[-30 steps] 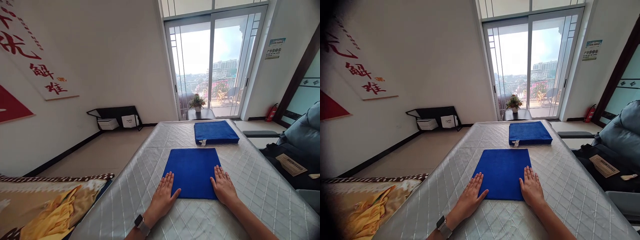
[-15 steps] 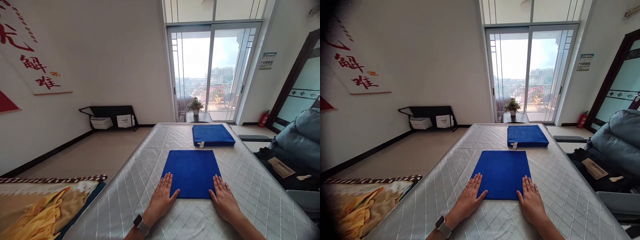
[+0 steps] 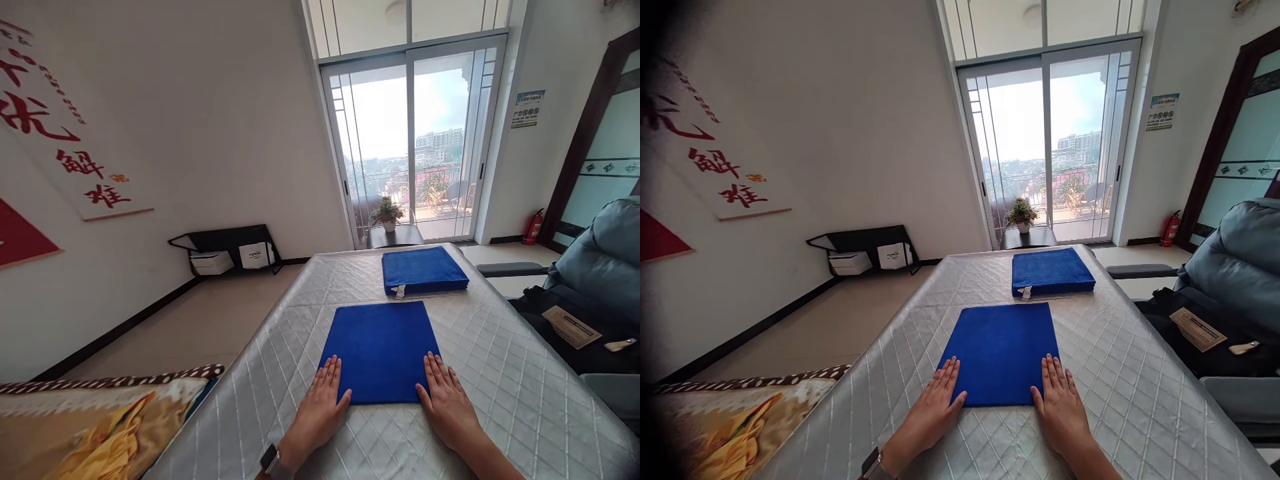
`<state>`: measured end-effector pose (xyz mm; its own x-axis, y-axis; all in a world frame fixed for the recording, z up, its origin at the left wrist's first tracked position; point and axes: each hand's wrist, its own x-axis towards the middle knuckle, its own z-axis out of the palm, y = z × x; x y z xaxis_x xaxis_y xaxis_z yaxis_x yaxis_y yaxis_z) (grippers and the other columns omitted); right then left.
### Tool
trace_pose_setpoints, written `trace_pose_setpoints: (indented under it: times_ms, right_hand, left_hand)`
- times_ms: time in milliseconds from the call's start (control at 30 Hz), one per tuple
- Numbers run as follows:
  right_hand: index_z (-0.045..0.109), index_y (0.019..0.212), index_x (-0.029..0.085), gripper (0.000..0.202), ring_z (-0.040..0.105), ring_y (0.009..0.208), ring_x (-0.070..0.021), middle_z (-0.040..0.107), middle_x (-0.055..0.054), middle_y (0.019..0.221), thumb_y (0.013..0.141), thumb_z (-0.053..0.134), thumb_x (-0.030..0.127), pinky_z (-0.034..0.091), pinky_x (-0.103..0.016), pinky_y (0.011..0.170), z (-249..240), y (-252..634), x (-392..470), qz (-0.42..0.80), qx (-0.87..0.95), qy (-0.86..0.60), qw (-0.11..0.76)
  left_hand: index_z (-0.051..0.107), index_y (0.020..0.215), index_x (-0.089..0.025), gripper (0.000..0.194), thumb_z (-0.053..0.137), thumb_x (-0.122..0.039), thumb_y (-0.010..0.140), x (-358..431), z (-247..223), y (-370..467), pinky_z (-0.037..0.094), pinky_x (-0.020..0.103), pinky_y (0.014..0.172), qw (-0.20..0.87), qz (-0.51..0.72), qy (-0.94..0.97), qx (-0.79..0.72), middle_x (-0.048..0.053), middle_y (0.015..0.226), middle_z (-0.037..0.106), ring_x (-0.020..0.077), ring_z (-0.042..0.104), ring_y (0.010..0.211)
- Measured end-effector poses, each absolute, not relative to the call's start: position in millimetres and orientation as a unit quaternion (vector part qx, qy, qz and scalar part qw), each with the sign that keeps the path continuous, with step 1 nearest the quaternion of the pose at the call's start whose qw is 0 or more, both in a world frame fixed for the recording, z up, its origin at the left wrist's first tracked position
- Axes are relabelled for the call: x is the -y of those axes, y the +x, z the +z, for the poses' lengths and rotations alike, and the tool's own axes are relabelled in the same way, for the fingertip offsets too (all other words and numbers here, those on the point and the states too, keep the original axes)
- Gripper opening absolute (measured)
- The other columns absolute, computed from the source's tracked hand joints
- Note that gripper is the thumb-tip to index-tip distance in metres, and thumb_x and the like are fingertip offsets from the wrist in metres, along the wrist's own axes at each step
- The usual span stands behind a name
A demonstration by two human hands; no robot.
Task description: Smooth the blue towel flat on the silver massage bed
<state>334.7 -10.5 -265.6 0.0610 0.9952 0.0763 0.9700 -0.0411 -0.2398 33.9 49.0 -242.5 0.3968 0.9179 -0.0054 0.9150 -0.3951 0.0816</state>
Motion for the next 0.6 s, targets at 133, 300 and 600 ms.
trace_pose_setpoints:
  times_ms: [133,300,600]
  right_hand:
    - [0.025,0.155,0.01,0.071,0.01,0.151,-0.0228,0.016,-0.008,0.163,0.098,0.02,0.052,0.012,-0.045,0.123,-271.6,336.5,8.5,0.048,0.683,-0.72,0.116]
    - [0.026,0.154,0.009,0.068,0.012,0.151,-0.0237,0.019,-0.009,0.162,0.098,0.023,0.047,0.014,-0.046,0.123,-276.2,337.9,8.0,0.032,0.693,-0.711,0.115]
    - [0.025,0.154,0.01,0.07,0.013,0.151,-0.0237,0.017,-0.007,0.162,0.098,0.024,0.052,0.012,-0.046,0.123,-271.7,336.7,6.6,0.044,0.688,-0.717,0.103]
  left_hand:
    - [0.015,0.158,-0.01,0.067,0.024,-0.048,0.103,-38.1,-231.1,86.2,0.019,0.043,0.123,0.045,0.045,0.877,-0.477,0.011,0.164,0.01,0.0239,0.009,0.151]
    - [0.017,0.158,-0.013,0.069,0.02,-0.054,0.103,-42.6,-236.4,164.7,0.016,0.039,0.123,0.092,0.076,0.932,-0.343,0.01,0.164,0.014,0.0211,0.008,0.151]
    - [0.018,0.158,-0.015,0.069,0.017,-0.057,0.103,-75.1,-245.1,134.4,0.019,0.041,0.123,0.063,0.081,0.921,-0.375,0.01,0.163,0.017,0.022,0.012,0.151]
